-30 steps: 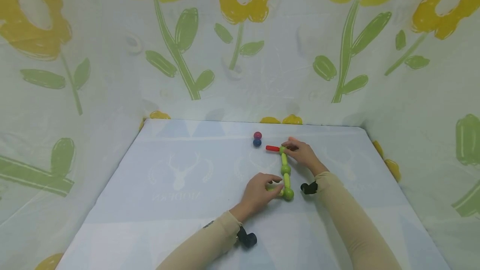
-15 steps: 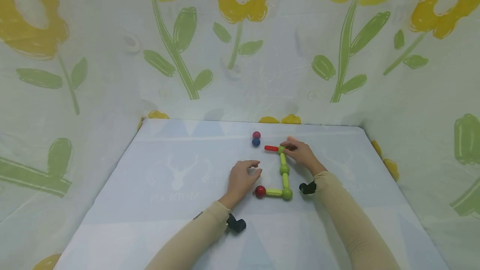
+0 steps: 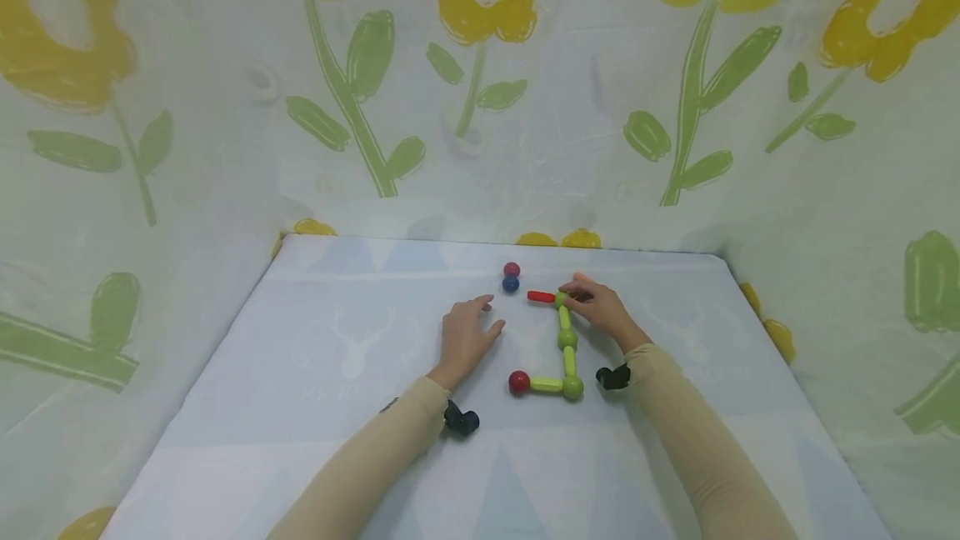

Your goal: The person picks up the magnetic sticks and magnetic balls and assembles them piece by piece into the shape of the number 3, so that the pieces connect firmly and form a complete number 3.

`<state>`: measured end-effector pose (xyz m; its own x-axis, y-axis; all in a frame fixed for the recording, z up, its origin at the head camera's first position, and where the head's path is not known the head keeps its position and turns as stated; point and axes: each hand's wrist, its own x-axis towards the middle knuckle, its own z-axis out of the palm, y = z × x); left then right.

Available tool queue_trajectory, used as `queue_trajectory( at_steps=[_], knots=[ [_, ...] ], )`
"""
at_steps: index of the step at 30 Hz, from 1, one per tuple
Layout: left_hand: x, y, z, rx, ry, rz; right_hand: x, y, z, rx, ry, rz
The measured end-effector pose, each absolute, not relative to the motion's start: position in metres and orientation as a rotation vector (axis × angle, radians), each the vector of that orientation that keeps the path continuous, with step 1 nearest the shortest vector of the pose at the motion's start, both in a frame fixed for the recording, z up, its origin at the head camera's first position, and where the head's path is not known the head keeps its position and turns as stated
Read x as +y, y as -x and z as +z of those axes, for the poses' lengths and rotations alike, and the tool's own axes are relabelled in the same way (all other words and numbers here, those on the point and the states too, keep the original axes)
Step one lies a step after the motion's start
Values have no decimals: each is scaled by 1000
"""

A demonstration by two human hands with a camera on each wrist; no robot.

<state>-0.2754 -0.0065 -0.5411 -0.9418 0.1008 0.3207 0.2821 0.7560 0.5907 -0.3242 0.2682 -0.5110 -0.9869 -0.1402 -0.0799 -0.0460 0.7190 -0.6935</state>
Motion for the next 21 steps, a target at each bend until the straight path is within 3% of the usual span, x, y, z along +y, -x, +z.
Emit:
queue_trajectory(
  at_steps=[21],
  knots=[
    [-6, 312, -537, -2784, 245, -918, 267, 321, -514, 2794, 146, -1190]
  ],
)
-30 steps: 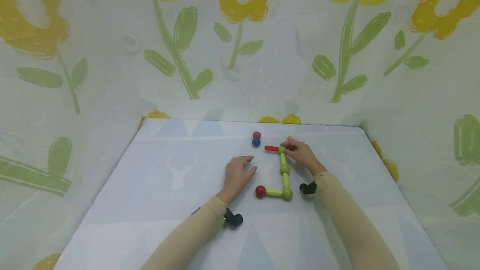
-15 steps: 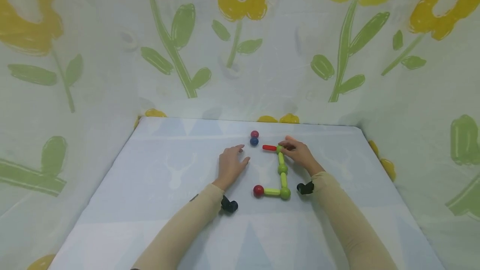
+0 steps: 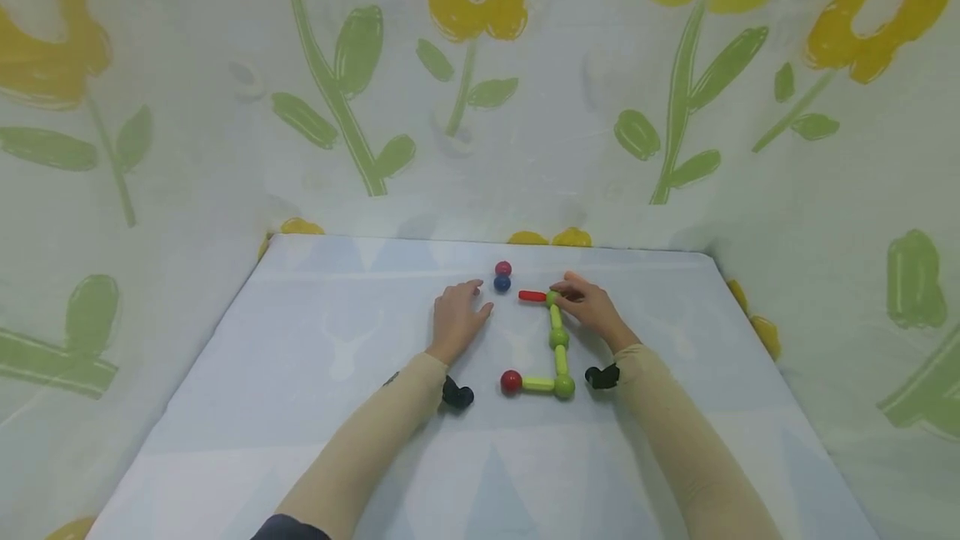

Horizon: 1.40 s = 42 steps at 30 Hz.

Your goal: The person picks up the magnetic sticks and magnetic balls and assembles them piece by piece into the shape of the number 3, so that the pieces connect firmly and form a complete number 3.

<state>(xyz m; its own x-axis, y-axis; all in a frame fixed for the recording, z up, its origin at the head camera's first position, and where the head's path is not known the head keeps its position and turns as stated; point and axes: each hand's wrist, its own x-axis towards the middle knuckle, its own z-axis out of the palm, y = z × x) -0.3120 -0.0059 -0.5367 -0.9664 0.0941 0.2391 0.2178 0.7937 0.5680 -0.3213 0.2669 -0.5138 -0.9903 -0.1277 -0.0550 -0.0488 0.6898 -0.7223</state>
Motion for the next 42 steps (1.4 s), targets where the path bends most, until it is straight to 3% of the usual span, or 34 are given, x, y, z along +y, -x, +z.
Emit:
queue_trajectory(
  at_steps=[22, 42],
  knots=[
    [13, 338, -526, -2846, 314, -826, 263, 319, -514, 2776, 63, -1219],
    [16, 341, -521, -2859, 335, -846, 263, 319, -516, 2775, 35, -1237]
  ],
)
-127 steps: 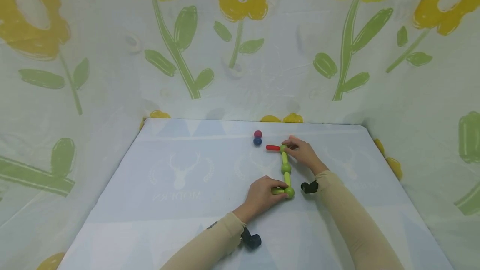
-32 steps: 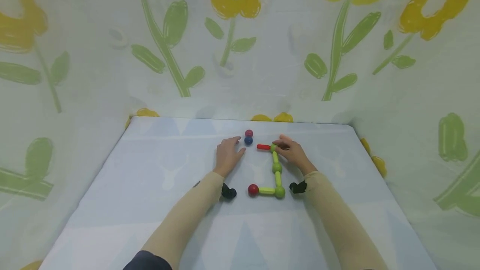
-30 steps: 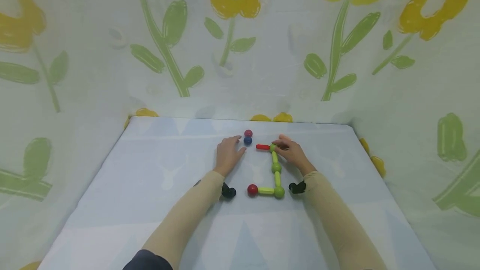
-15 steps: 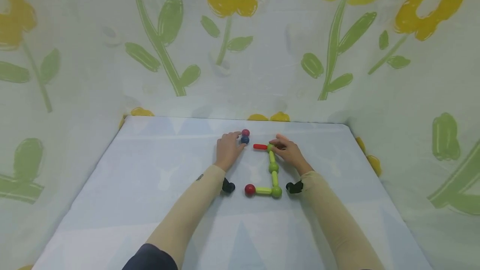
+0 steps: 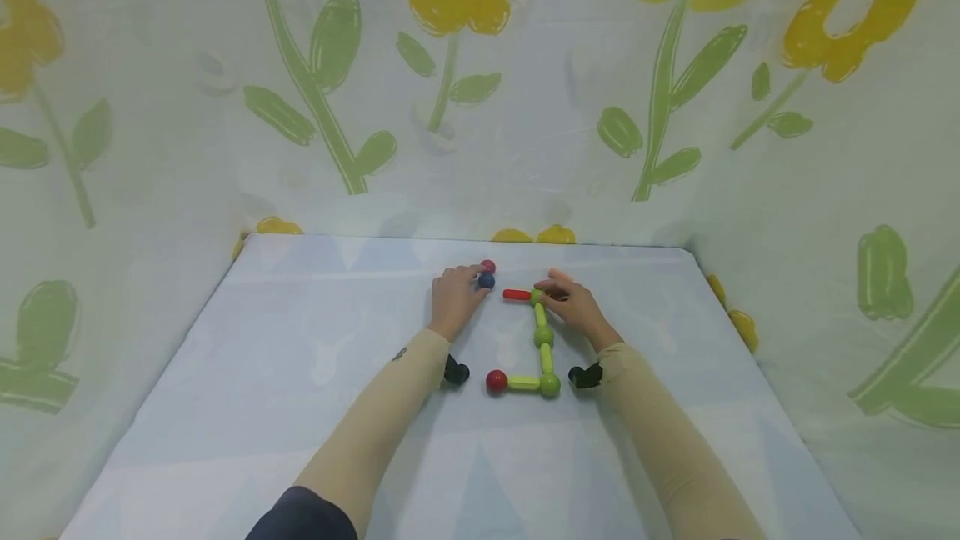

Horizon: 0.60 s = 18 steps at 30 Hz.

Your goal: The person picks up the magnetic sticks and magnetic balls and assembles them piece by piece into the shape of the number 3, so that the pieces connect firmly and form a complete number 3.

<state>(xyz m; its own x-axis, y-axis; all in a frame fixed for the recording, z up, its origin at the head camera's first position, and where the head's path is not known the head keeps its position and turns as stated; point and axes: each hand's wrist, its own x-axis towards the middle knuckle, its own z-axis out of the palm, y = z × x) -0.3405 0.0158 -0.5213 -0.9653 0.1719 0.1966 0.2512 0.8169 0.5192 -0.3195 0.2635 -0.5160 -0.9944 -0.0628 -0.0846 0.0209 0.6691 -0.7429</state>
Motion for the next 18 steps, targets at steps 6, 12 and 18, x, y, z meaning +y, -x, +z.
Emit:
queue_trajectory(
  at_steps=[6, 12, 18],
  knots=[
    [18, 344, -522, -2868, 334, -797, 263, 319, -517, 2779, 34, -1242],
    [19, 347, -523, -2847, 333, -809, 263, 320, -517, 2785, 41, -1244],
    [21, 348, -524, -2851, 354, -817, 264, 320, -516, 2801, 45, -1229]
  ],
)
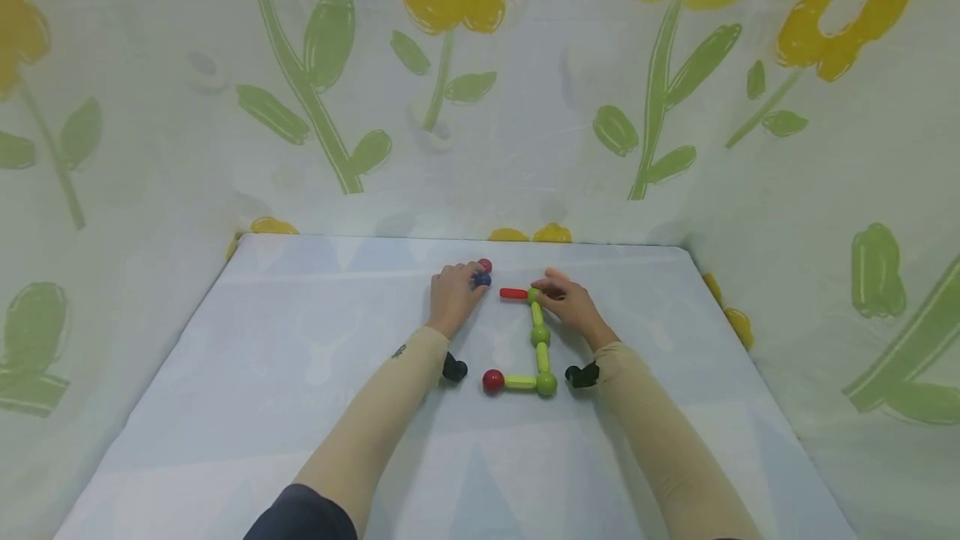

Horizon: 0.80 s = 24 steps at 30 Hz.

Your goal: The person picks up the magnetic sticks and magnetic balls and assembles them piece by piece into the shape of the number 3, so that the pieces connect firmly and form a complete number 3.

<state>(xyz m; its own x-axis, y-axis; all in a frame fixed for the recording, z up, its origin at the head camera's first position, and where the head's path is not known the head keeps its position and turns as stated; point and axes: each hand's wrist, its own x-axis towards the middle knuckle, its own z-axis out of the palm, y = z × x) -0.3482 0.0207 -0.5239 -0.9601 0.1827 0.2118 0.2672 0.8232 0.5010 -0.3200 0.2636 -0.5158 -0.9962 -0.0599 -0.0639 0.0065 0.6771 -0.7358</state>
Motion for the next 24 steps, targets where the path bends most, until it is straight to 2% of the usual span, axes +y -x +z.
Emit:
queue_trajectory(
  at_steps=[24],
  knots=[
    [11, 342, -531, -2949, 458, -1110, 262, 317, -516, 2794, 47, -1214]
  ],
)
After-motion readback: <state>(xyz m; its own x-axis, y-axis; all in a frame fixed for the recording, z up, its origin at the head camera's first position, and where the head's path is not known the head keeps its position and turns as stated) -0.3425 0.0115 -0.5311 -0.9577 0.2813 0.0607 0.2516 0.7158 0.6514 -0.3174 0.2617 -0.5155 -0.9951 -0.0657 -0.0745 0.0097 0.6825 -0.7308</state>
